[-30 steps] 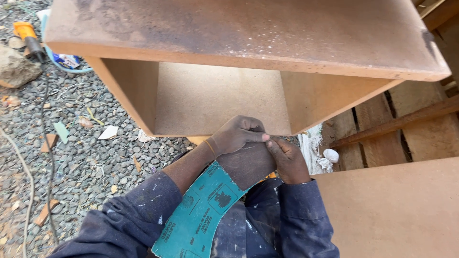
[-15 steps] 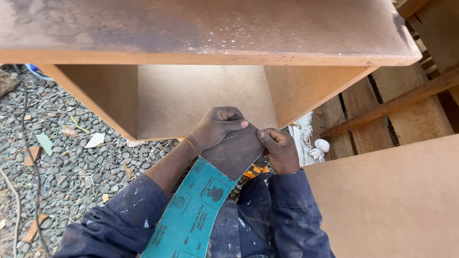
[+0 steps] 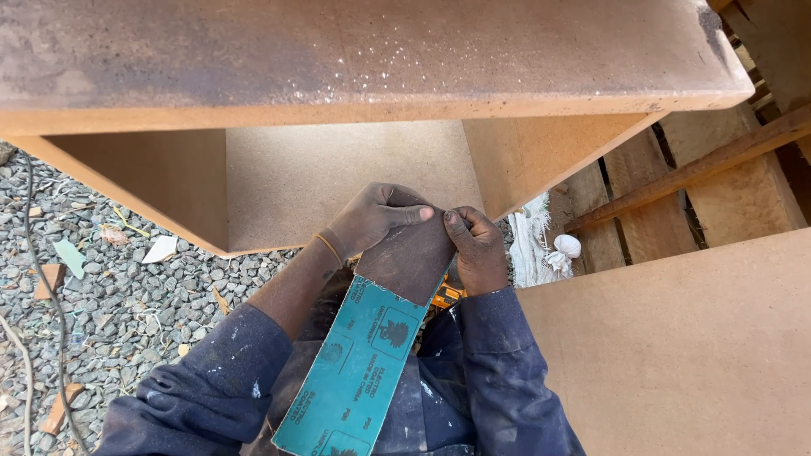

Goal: The person uses an electric sander to smooth the surface of a wooden board. They then switch to using a piece of sandpaper by hand to sand the edges and corners of the board.

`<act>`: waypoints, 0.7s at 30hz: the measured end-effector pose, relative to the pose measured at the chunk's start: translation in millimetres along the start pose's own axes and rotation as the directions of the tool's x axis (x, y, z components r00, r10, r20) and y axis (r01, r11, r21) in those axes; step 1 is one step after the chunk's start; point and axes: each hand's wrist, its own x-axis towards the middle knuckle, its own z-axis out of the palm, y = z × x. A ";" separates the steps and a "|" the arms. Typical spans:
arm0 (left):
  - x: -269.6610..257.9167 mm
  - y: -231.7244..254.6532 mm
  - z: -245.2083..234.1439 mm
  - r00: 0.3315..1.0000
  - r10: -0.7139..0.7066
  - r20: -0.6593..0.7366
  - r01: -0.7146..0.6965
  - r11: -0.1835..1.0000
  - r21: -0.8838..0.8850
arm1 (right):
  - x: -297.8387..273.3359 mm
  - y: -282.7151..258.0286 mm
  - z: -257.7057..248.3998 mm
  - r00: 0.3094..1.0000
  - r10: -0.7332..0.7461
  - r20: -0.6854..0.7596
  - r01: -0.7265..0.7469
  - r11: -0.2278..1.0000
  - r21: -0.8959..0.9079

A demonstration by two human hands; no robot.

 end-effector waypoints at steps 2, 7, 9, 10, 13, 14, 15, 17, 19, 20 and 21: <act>9.6 -8.8 -4.5 0.999 -0.002 -0.042 0.002 1.000 0.006 | 3.1 1.8 4.2 1.000 0.009 0.001 -0.009 1.000 0.029; 5.8 -7.8 0.1 0.990 0.029 -0.140 -0.028 1.000 0.012 | 1.0 -1.3 32.1 0.993 0.020 -0.115 -0.005 0.991 0.133; 7.9 -7.1 2.1 0.988 0.040 -0.152 -0.034 0.999 0.038 | 3.5 -1.0 38.4 0.985 0.004 -0.171 0.020 0.990 0.137; 8.5 -8.4 2.6 0.984 0.049 -0.174 -0.035 0.996 0.078 | 4.7 1.8 40.3 0.975 -0.002 -0.223 0.033 0.990 0.136; 14.9 -16.5 6.0 0.977 0.045 -0.206 -0.024 0.994 0.104 | 9.2 8.4 39.0 0.960 0.006 -0.280 0.036 0.989 0.144; 16.0 -20.7 6.9 0.974 0.028 -0.225 -0.009 0.996 0.088 | 9.3 10.9 38.5 0.960 0.023 -0.279 0.021 0.988 0.155; 19.0 -32.8 1.3 0.975 0.025 -0.222 -0.006 0.996 0.089 | 8.8 7.9 39.5 0.959 0.026 -0.282 0.019 0.988 0.156; 24.0 -57.4 -8.6 0.972 0.066 -0.226 -0.060 0.998 0.030 | 7.1 1.2 40.6 0.960 0.038 -0.276 0.003 0.989 0.146; 22.9 -53.5 -14.8 0.973 0.072 -0.218 -0.058 0.996 0.071 | 5.1 -0.5 42.8 0.961 0.053 -0.271 -0.009 0.987 0.159; 22.8 -50.3 -19.1 0.974 0.080 -0.214 -0.057 0.992 0.113 | 5.4 -1.8 44.9 0.962 0.066 -0.263 -0.021 0.985 0.174; 25.2 -53.2 -18.3 0.973 0.084 -0.215 -0.060 0.991 0.116 | 4.3 -1.9 45.7 0.963 0.063 -0.262 -0.017 0.984 0.175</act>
